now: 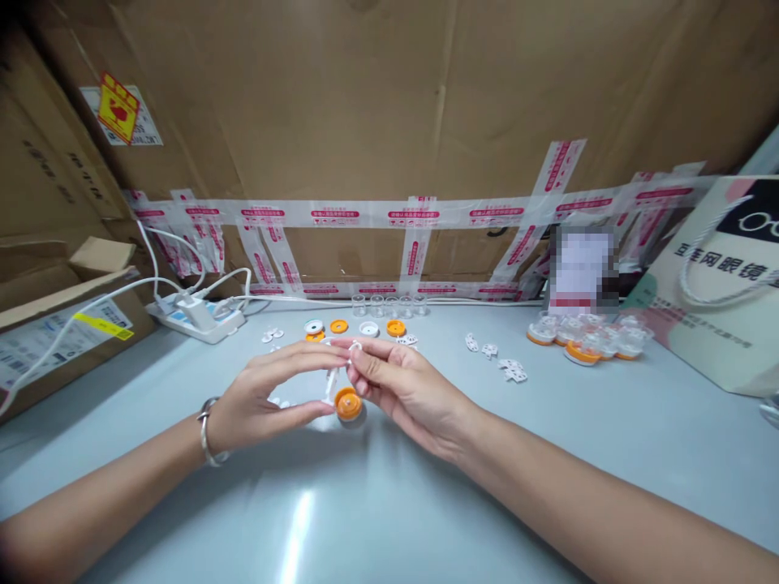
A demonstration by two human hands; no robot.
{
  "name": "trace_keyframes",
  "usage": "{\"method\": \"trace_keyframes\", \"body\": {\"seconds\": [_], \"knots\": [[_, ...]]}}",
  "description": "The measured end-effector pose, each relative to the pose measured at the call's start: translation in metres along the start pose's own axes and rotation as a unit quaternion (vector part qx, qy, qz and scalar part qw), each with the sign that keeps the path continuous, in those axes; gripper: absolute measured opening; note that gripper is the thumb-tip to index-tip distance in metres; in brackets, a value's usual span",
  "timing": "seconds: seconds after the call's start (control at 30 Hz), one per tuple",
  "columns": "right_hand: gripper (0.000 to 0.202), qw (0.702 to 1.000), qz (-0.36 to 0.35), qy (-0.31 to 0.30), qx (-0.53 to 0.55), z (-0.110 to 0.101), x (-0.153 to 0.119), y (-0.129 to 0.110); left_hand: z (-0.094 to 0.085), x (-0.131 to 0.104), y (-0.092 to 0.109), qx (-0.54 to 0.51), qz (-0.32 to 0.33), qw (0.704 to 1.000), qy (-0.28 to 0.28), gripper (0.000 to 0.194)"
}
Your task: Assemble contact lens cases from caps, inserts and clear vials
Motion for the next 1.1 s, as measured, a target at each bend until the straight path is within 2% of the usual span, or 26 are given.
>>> {"method": "trace_keyframes", "body": {"seconds": [0.07,0.27,0.43,0.6,0.67,0.77,0.9,1.1], "knots": [[0.029,1.000,-0.018,-0.007,0.000,0.002,-0.001,-0.002,-0.001,0.000,-0.002,-0.006,-0.011,1.000,0.017,0.043],[0.023,0.996,-0.063,0.052,-0.040,-0.001,-0.005,-0.001,0.006,-0.002,-0.004,-0.026,-0.038,0.998,0.036,0.042],[0.019,0.992,-0.088,0.068,-0.060,-0.004,-0.004,-0.005,0.005,-0.002,-0.003,-0.020,-0.055,0.997,0.050,0.042],[0.031,0.992,-0.054,0.077,-0.080,-0.010,-0.003,-0.002,-0.003,-0.002,-0.005,0.030,-0.067,0.992,0.099,0.038],[0.034,0.991,-0.050,0.078,-0.092,-0.010,-0.004,-0.001,-0.004,-0.004,-0.005,0.053,-0.066,0.991,0.107,0.043],[0.026,0.990,-0.054,0.082,-0.103,-0.008,-0.005,-0.001,-0.004,-0.005,-0.003,0.084,-0.052,0.989,0.110,0.047],[0.023,0.989,-0.049,0.094,-0.100,-0.005,-0.007,-0.001,-0.001,-0.004,0.007,0.111,-0.002,0.988,0.103,0.037],[0.020,0.989,-0.050,0.096,-0.099,-0.005,-0.008,0.000,-0.001,-0.002,0.010,0.139,0.005,0.985,0.105,0.034]]}}
Point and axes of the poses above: each hand's wrist, its own x-axis towards the middle knuckle, its own z-axis out of the palm, y = z × x, the point moved 7 cm from there along x, towards the middle knuckle, and after that the axes turned 2 degrees about y, right-handed, at the moved point
